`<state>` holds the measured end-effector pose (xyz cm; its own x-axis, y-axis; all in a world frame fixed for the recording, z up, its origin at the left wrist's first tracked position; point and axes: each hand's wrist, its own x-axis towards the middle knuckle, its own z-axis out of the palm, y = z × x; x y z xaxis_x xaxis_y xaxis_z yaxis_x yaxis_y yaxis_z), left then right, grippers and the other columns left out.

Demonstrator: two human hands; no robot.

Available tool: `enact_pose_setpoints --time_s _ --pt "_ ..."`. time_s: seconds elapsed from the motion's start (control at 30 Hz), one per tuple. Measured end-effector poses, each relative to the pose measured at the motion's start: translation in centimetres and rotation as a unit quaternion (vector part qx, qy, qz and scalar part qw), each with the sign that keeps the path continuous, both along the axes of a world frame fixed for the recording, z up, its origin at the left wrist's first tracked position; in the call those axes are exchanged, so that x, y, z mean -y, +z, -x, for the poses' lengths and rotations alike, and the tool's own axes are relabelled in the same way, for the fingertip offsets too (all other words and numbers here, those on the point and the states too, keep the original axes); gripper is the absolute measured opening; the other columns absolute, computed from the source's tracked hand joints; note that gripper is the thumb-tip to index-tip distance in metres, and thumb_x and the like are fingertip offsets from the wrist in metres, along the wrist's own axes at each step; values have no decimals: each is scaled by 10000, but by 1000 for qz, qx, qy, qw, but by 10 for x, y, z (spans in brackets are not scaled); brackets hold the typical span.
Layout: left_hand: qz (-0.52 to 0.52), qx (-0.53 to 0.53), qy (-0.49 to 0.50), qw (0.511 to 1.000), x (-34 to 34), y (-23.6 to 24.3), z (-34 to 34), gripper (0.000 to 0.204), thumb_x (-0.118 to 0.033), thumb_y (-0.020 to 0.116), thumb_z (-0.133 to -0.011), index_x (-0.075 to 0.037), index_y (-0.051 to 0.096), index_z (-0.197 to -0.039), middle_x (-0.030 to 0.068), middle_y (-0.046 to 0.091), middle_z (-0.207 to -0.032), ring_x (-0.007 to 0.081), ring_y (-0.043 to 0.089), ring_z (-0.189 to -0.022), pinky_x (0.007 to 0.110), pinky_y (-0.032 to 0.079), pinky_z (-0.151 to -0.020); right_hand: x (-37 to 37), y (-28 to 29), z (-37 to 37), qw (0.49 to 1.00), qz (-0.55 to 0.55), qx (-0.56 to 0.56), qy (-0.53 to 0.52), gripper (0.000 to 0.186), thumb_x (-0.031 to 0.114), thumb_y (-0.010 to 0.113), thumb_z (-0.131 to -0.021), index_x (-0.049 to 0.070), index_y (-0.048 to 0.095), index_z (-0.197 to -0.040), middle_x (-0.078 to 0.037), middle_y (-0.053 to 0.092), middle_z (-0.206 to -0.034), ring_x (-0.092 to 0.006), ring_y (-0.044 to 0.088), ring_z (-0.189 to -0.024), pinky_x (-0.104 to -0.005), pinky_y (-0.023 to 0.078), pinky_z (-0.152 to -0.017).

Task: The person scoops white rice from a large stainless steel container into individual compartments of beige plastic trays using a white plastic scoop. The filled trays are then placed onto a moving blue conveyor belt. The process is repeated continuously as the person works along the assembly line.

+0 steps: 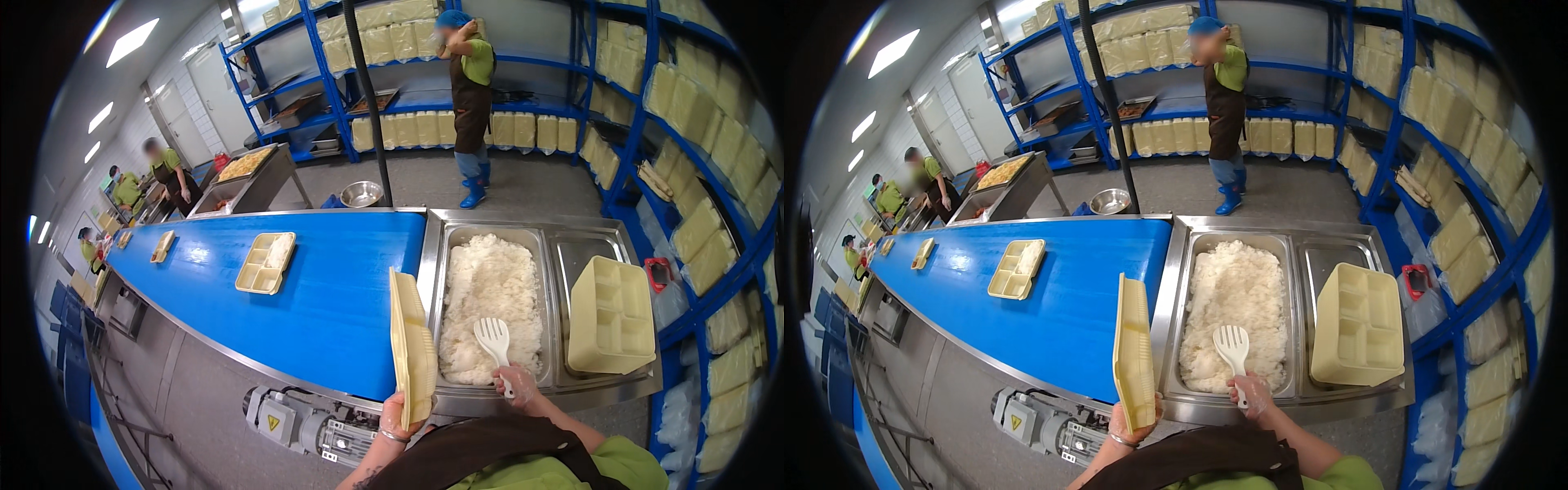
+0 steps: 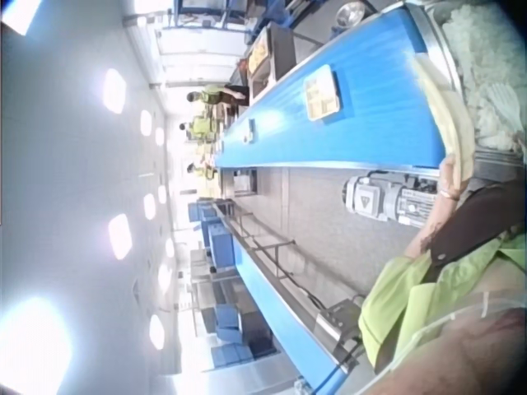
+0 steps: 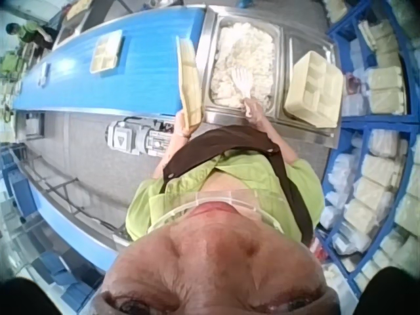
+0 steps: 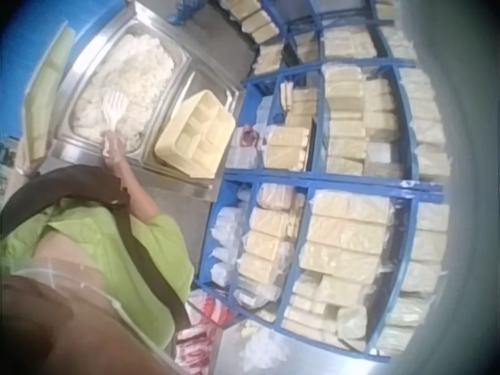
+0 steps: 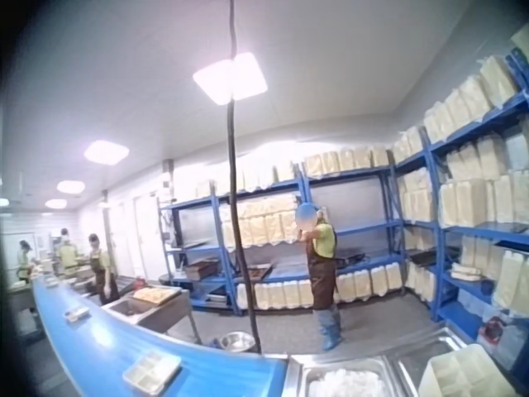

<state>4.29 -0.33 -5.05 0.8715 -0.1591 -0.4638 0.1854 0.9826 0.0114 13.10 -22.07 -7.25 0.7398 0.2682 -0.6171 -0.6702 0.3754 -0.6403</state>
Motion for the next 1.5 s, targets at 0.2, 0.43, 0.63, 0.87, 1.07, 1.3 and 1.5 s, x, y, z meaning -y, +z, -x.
enact_pose_setpoints --time_s 0.2,0.43,0.63,0.87,1.07,1.3,1.5 --pt "27 16 -12 999 -5 -19 11 245 -77 422 -727 66 456 -922 183 496 -819 286 495 -721 369 429 -644 -14 -9 1 999 1 5 33 191 19 448 -703 37 381 -880 -72 453 -680 -101 399 -473 -203 335 -372" --pt "-39 30 -36 998 -6 -19 23 337 -51 419 -697 93 414 -1002 223 496 -898 312 516 -777 379 451 -663 -18 -19 3 996 -30 16 84 154 37 451 -680 45 358 -803 -70 429 -650 -109 407 -472 -217 335 -376" --pt "-20 45 1 999 -3 -19 34 411 -44 414 -669 82 371 -1057 230 488 -922 320 512 -802 394 439 -703 -27 -30 6 990 -14 18 143 162 84 450 -716 25 349 -827 -80 415 -687 -109 390 -485 -211 335 -381" --pt "-177 0 32 984 -33 8 -1 436 1 420 -645 43 355 -1074 201 487 -912 298 525 -790 385 459 -672 -34 -14 5 992 -31 21 123 129 39 434 -699 45 349 -797 -80 428 -648 -111 393 -464 -221 323 -371" --pt "-356 170 146 907 -54 137 -77 475 14 431 -627 5 333 -1092 162 487 -919 264 546 -764 378 478 -640 -39 -8 7 994 -11 39 105 108 113 427 -739 50 362 -797 -58 421 -631 -114 388 -457 -221 333 -365" --pt "-226 141 -16 964 -16 45 -38 472 -96 493 -676 -24 359 -1123 141 494 -982 238 516 -844 353 447 -703 -84 -149 -59 975 -130 -16 179 197 224 419 -773 62 496 -855 -55 501 -607 -164 452 -473 -286 354 -399" --pt "-163 135 127 969 -29 -107 19 457 -152 474 -727 -13 350 -1144 152 463 -1055 240 487 -918 330 412 -771 -82 -75 -15 977 -85 -18 195 215 243 418 -773 60 494 -858 -48 498 -616 -158 451 -489 -280 355 -411"
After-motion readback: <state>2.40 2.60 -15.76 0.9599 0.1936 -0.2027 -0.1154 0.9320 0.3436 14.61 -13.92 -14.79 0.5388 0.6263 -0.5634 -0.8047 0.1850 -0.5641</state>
